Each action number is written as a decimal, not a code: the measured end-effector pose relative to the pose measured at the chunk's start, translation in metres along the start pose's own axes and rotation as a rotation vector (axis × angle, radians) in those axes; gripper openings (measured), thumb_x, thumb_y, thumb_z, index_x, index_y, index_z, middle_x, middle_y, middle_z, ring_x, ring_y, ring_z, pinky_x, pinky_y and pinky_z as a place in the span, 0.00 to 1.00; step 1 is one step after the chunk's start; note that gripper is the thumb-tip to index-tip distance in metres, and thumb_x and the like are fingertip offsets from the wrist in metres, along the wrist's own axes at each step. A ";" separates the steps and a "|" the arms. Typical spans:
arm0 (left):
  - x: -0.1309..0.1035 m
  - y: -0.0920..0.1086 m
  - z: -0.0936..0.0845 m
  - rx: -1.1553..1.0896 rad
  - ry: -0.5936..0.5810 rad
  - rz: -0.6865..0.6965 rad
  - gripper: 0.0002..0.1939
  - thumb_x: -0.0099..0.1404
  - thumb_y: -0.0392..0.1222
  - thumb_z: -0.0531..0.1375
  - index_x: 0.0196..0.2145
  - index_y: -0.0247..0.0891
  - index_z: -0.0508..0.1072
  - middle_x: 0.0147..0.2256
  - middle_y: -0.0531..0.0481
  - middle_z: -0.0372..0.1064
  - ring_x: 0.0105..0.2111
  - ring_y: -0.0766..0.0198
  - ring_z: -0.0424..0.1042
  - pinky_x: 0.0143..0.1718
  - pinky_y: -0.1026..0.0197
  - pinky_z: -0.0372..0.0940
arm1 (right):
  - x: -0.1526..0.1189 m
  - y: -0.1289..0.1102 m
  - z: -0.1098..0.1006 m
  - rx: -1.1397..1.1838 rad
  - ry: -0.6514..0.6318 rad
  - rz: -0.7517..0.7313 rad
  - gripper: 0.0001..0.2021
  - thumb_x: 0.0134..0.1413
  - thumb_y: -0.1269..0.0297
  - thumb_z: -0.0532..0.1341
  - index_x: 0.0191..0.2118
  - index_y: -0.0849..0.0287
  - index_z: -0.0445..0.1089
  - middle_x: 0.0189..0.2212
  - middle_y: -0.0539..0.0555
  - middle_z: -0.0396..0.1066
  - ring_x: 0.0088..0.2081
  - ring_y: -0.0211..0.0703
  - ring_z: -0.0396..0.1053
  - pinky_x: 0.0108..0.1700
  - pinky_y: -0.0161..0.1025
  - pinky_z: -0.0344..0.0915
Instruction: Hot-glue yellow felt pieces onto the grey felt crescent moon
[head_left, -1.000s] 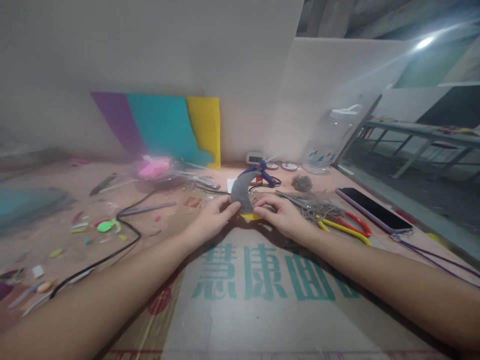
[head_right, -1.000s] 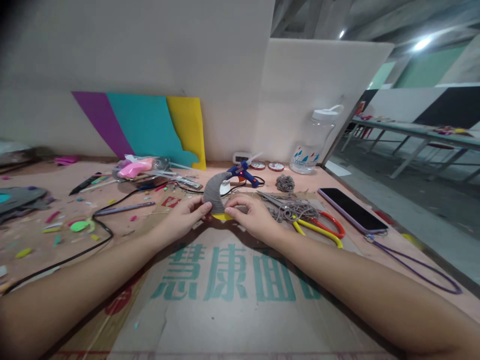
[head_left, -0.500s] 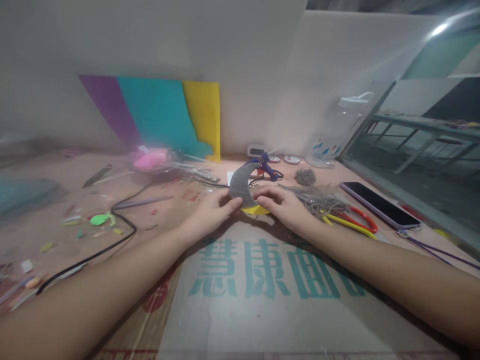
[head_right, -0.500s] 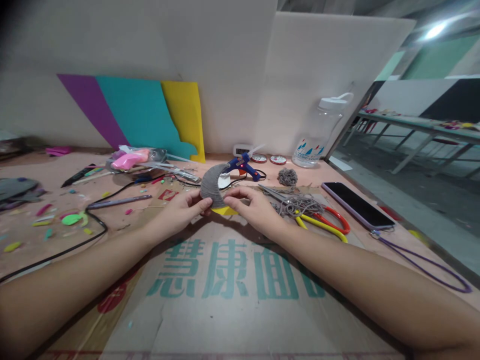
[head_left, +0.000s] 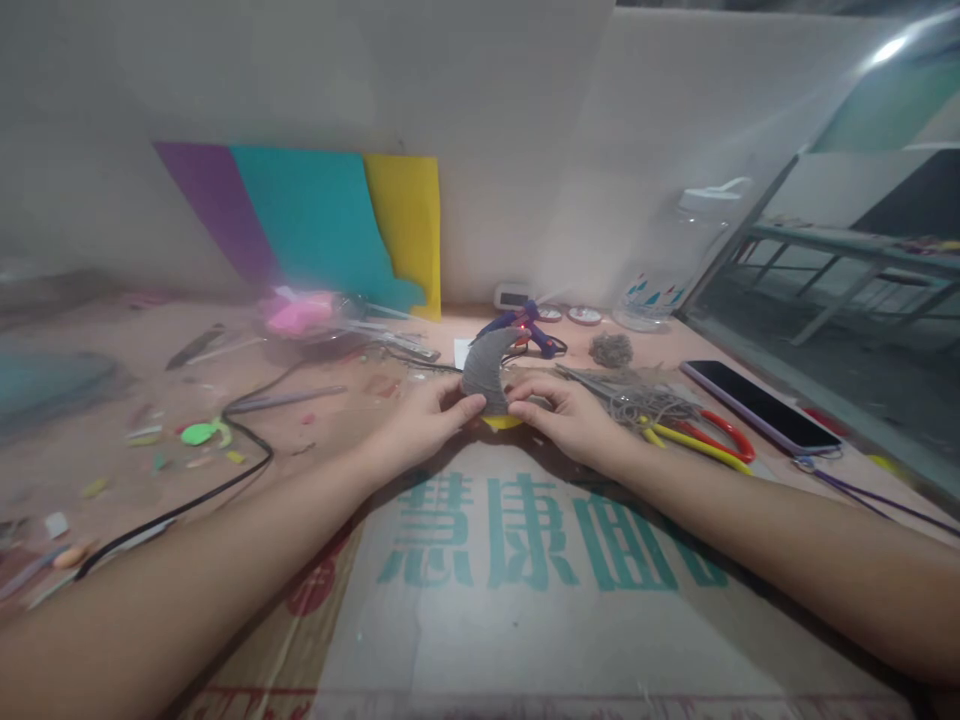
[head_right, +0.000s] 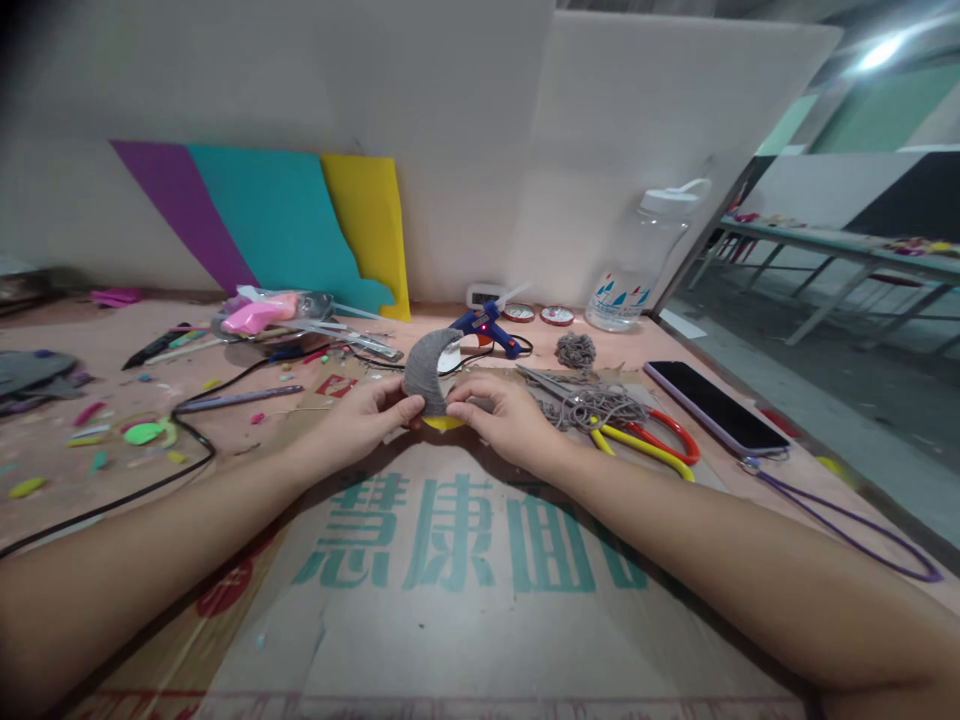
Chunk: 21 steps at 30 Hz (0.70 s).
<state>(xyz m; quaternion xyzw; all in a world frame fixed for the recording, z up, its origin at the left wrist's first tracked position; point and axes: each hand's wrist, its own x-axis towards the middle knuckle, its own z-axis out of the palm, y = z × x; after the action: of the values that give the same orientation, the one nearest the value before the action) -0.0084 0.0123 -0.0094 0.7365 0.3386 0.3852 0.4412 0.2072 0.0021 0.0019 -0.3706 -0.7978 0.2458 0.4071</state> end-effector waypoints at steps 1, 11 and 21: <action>0.000 0.000 0.000 0.000 0.003 -0.003 0.17 0.65 0.51 0.58 0.41 0.33 0.74 0.34 0.47 0.73 0.31 0.64 0.69 0.33 0.63 0.63 | 0.000 0.000 0.000 0.005 -0.004 0.012 0.07 0.56 0.62 0.61 0.30 0.57 0.73 0.36 0.52 0.75 0.41 0.44 0.71 0.49 0.43 0.65; 0.000 0.000 0.000 0.009 0.065 -0.040 0.17 0.65 0.52 0.59 0.37 0.34 0.73 0.30 0.50 0.70 0.29 0.65 0.67 0.31 0.64 0.61 | 0.001 -0.003 0.002 0.040 0.010 0.094 0.07 0.54 0.60 0.63 0.33 0.57 0.74 0.35 0.53 0.76 0.39 0.45 0.72 0.46 0.43 0.67; -0.001 0.003 0.002 0.013 0.079 -0.043 0.15 0.63 0.48 0.61 0.43 0.35 0.70 0.30 0.52 0.68 0.29 0.65 0.67 0.31 0.64 0.61 | -0.002 -0.008 0.003 -0.152 0.078 -0.006 0.05 0.56 0.64 0.61 0.31 0.57 0.71 0.33 0.52 0.75 0.38 0.44 0.71 0.45 0.41 0.64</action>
<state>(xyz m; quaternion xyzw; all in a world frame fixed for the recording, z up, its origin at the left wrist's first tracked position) -0.0064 0.0094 -0.0074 0.7162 0.3739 0.4022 0.4307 0.2029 -0.0047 0.0050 -0.4074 -0.7989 0.1687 0.4092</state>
